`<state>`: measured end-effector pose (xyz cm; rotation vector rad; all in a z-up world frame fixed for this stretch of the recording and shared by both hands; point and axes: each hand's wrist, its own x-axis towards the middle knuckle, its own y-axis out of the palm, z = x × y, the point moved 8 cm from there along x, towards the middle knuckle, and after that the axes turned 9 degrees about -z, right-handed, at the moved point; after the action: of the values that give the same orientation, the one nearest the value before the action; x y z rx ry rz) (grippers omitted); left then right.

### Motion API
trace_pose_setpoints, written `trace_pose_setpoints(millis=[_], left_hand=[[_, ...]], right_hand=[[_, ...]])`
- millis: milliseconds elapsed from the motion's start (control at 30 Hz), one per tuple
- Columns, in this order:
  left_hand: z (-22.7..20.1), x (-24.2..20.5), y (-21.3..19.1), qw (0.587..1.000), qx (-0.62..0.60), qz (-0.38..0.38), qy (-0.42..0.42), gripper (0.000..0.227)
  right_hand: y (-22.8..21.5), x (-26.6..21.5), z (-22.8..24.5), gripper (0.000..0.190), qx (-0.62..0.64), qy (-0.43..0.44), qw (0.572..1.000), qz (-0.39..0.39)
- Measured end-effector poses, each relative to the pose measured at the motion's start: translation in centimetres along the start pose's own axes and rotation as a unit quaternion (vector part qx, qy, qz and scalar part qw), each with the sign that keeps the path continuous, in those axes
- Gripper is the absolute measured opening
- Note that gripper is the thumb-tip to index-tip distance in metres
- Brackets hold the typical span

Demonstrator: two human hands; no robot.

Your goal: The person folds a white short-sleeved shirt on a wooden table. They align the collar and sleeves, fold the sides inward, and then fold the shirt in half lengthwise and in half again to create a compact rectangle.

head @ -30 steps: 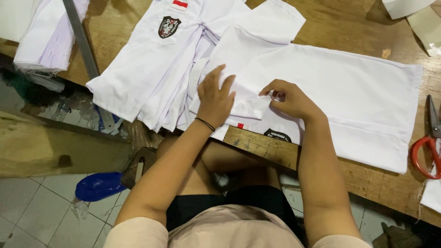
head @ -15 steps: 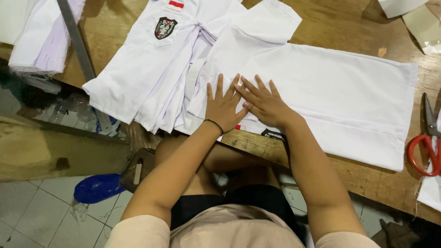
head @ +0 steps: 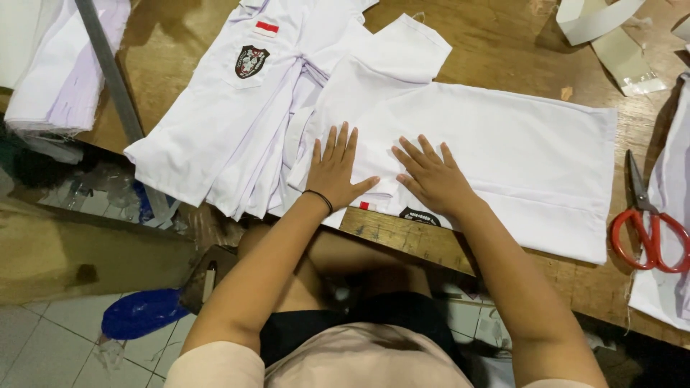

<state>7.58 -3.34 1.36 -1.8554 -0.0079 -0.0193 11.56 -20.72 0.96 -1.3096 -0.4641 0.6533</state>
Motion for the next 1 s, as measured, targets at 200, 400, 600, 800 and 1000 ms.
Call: trace_pose_setpoints(millis=[200,400,600,800,1000], left_hand=[[-2.1,0.8,-0.8,0.990,-0.046,-0.125,0.050,0.063],[-1.9,0.8,1.4,0.998,0.018,-0.039,0.048,0.067],[-1.9,0.6,1.2,0.999,0.022,-0.006,0.029,0.068],[-1.0,2.5,1.2,0.997,0.033,0.055,0.033,0.079],[3.6,10.5,-4.5,0.966,-0.142,-0.201,0.076,0.049]], right_hand=[[-0.9,-0.1,2.6,0.067,0.047,-0.001,0.997,-0.055],[0.4,-1.3,2.2,0.067,0.034,-0.046,0.997,-0.045],[-0.3,-4.5,-2.1,0.066,0.009,-0.002,1.000,-0.022],[-1.2,-6.7,-12.2,0.061,0.020,0.071,0.994,-0.076],[-6.4,-8.8,-26.1,0.024,0.121,0.225,0.905,-0.339]])
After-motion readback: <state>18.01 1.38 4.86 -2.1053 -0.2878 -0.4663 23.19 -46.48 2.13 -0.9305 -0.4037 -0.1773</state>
